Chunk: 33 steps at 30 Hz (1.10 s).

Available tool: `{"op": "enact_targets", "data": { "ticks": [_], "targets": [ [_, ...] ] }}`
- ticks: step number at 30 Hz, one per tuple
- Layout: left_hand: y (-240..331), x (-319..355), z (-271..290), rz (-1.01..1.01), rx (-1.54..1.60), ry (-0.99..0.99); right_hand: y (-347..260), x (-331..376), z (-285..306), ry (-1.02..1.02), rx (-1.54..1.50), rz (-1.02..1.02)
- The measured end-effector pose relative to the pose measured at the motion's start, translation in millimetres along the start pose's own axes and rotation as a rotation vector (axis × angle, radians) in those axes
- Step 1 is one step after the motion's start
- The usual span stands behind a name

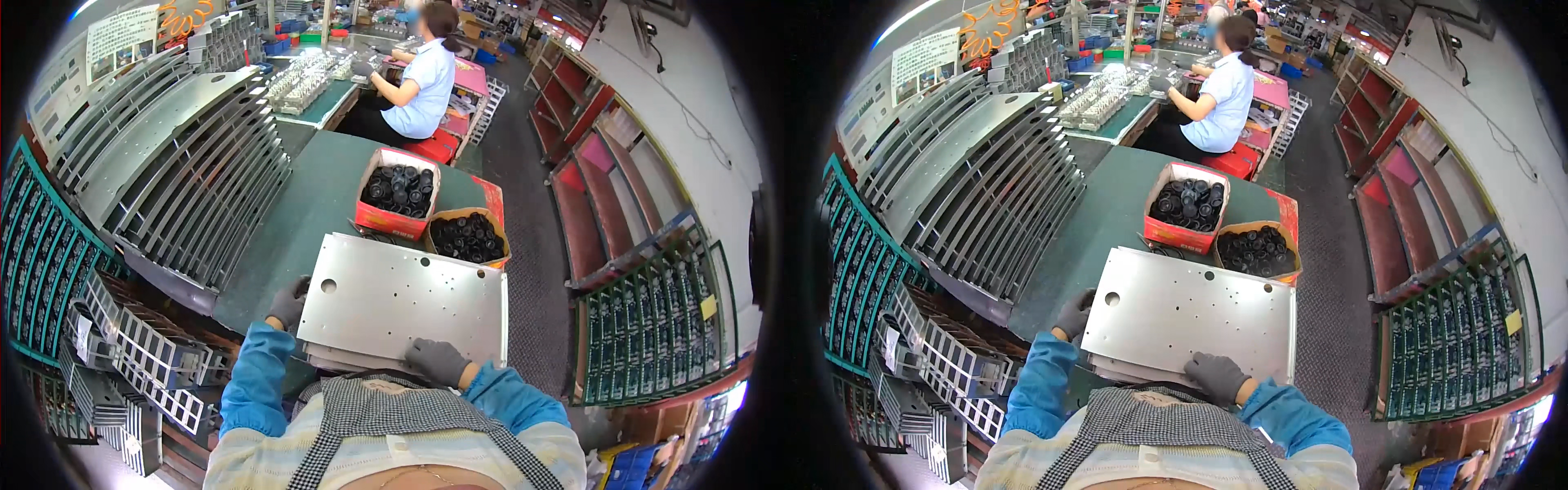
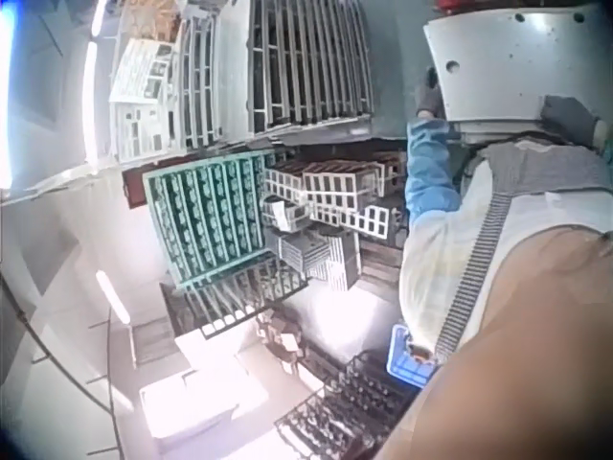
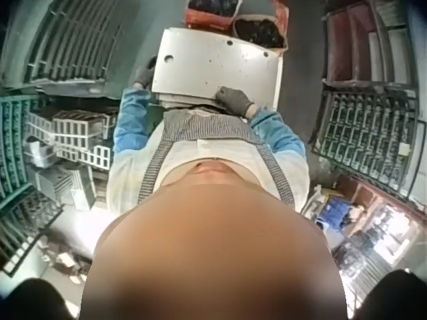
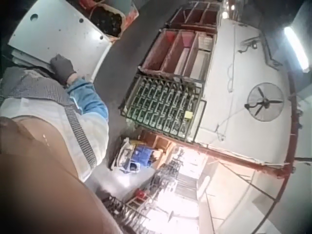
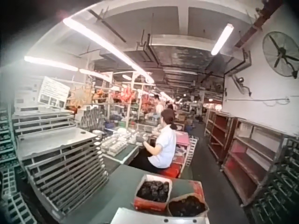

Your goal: The person places rubber components and plastic parts onto metal panels, assembling them by hand with pliers.

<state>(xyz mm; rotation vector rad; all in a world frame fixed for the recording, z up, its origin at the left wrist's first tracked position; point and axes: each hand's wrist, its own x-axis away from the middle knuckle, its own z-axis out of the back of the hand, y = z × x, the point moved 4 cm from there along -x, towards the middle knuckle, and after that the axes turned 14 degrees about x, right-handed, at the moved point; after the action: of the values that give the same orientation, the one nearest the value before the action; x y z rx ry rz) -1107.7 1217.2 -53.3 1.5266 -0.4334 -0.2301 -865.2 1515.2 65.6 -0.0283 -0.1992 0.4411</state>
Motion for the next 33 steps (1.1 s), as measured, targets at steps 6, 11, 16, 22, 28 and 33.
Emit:
{"op": "enact_targets", "data": {
  "ticks": [6,11,16,22,28,33],
  "targets": [
    [72,1,-17,-0.425,-0.391,0.178,21,5,112,0.351,0.132,-0.094],
    [146,-26,-53,-0.505,0.068,-0.037,52,13,246,0.402,0.011,-0.006],
    [174,21,-78,-0.224,0.367,-0.267,124,13,287,0.111,-0.499,-0.124],
    [109,22,-106,0.100,0.293,-0.190,227,-41,149,-0.231,-0.635,-0.283],
    [75,23,-98,0.437,0.249,-0.056,232,-89,61,-0.255,-0.493,-0.286],
    [75,23,-98,0.508,0.214,-0.085,193,-105,56,0.275,-0.548,-0.231]
  ]
}}
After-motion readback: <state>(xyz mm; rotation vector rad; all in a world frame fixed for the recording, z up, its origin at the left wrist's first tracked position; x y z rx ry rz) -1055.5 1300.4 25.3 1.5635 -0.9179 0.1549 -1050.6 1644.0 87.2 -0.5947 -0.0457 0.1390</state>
